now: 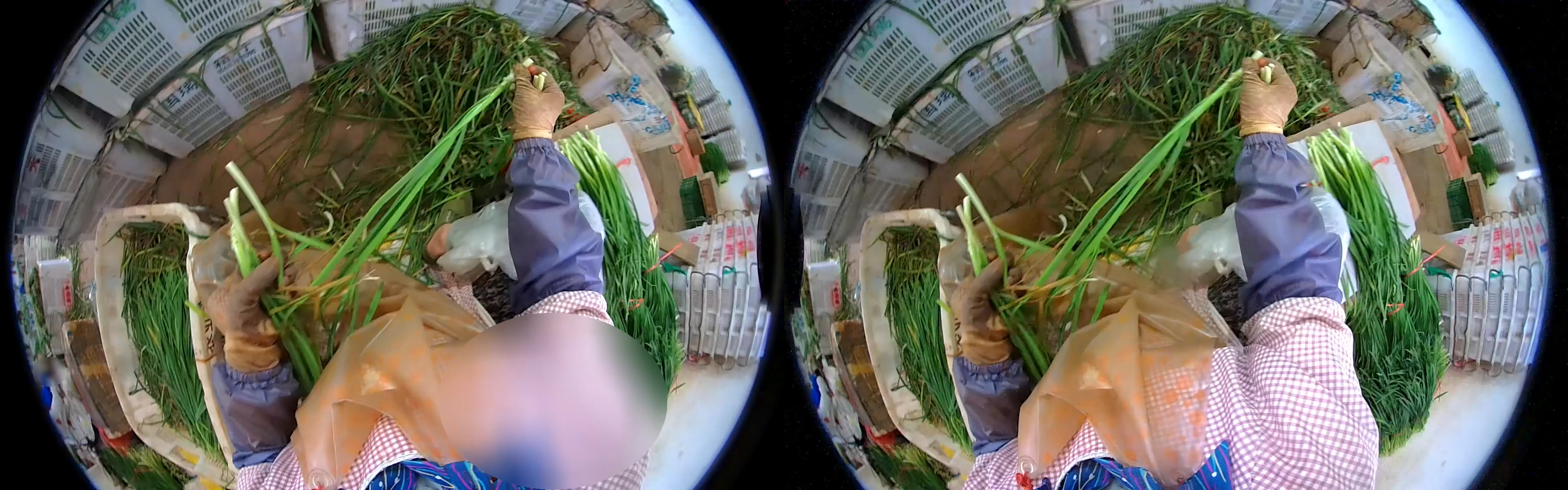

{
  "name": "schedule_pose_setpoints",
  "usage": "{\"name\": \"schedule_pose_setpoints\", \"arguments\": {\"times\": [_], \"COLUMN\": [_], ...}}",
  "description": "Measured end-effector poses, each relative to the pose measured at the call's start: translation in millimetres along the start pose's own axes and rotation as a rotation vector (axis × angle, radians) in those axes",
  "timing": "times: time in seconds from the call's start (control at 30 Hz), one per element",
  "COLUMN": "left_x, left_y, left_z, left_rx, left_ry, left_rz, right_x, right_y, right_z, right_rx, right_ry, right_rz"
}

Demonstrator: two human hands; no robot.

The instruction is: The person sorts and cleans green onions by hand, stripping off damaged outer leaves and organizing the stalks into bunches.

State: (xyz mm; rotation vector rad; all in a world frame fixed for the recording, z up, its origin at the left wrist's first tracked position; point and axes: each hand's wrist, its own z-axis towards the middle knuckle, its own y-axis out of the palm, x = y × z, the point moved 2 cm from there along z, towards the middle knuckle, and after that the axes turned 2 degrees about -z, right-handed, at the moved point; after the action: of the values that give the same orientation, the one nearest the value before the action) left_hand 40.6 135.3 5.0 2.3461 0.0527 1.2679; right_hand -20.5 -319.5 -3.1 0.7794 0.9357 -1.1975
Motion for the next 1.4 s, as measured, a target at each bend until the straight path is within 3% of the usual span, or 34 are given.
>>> {"name": "schedule_pose_setpoints", "arguments": {"times": [0.07,0.1,0.13,0.2,0.27,0.33,0.4,0.43,0.47,0.53,0.63,0.67,0.73,1.0,1.17,1.27,1.33,1.4], "left_x": [4.0,4.6,6.0,13.8,31.9,35.5,28.3,28.2,39.1,39.3,27.3,26.6,27.6,10.0,0.4,-4.2,-8.7,-4.3], "left_y": [-10.1,-15.0,-15.4,-12.0,5.7,17.2,24.7,34.0,33.6,44.7,64.0,66.8,74.4,75.5,87.5,104.9,105.0,100.5], "left_z": [0.9,2.1,3.4,0.5,-5.5,-5.2,-3.6,-3.3,-1.4,0.4,4.2,7.6,13.1,17.2,27.1,23.5,24.4,21.5], "left_rx": [0.003,0.023,-0.09,-0.112,-0.127,-0.121,-0.076,-0.085,-0.205,-0.17,-0.236,-0.228,-0.412,-0.286,-0.354,-0.298,-0.307,-0.175], "left_ry": [-0.037,-0.079,-0.019,-0.111,-0.078,-0.051,-0.155,-0.079,-0.175,-0.101,-0.115,-0.116,-0.056,-0.247,-0.176,-0.076,-0.06,-0.05], "left_rz": [-0.057,-0.107,-0.138,-0.11,0.029,0.17,-0.123,-0.16,-0.017,0.053,-0.229,-0.232,-0.105,-0.091,-0.016,0.141,0.147,0.155], "right_x": [3.0,0.5,0.5,-5.8,-21.6,-44.9,-65.4,-71.8,-82.7,-95.2,-107.7,-112.0,-117.3,-90.2,-112.8,-128.4,-131.1,-133.3], "right_y": [-14.3,-13.2,-10.1,-7.1,-0.1,7.0,12.5,15.8,18.1,21.1,24.8,26.1,28.4,28.7,39.1,38.6,37.7,35.7], "right_z": [23.2,29.0,29.7,22.9,5.1,-19.8,-42.6,-52.6,-63.0,-79.2,-97.1,-104.3,-116.5,-107.9,-149.1,-163.1,-168.8,-169.6], "right_rx": [0.136,0.15,0.138,-0.066,-0.295,-0.465,-0.635,-0.703,-0.682,-0.763,-0.809,-0.817,-0.848,-0.776,-0.887,-1.025,-1.018,-0.949], "right_ry": [-0.014,0.003,0.018,0.369,0.438,0.521,0.558,0.548,0.566,0.574,0.516,0.522,0.511,0.539,0.537,0.665,0.668,0.594], "right_rz": [-0.305,-0.256,-0.105,0.073,0.351,0.387,0.389,0.403,0.387,0.417,0.296,0.296,0.233,0.301,0.228,0.267,0.263,0.237]}}
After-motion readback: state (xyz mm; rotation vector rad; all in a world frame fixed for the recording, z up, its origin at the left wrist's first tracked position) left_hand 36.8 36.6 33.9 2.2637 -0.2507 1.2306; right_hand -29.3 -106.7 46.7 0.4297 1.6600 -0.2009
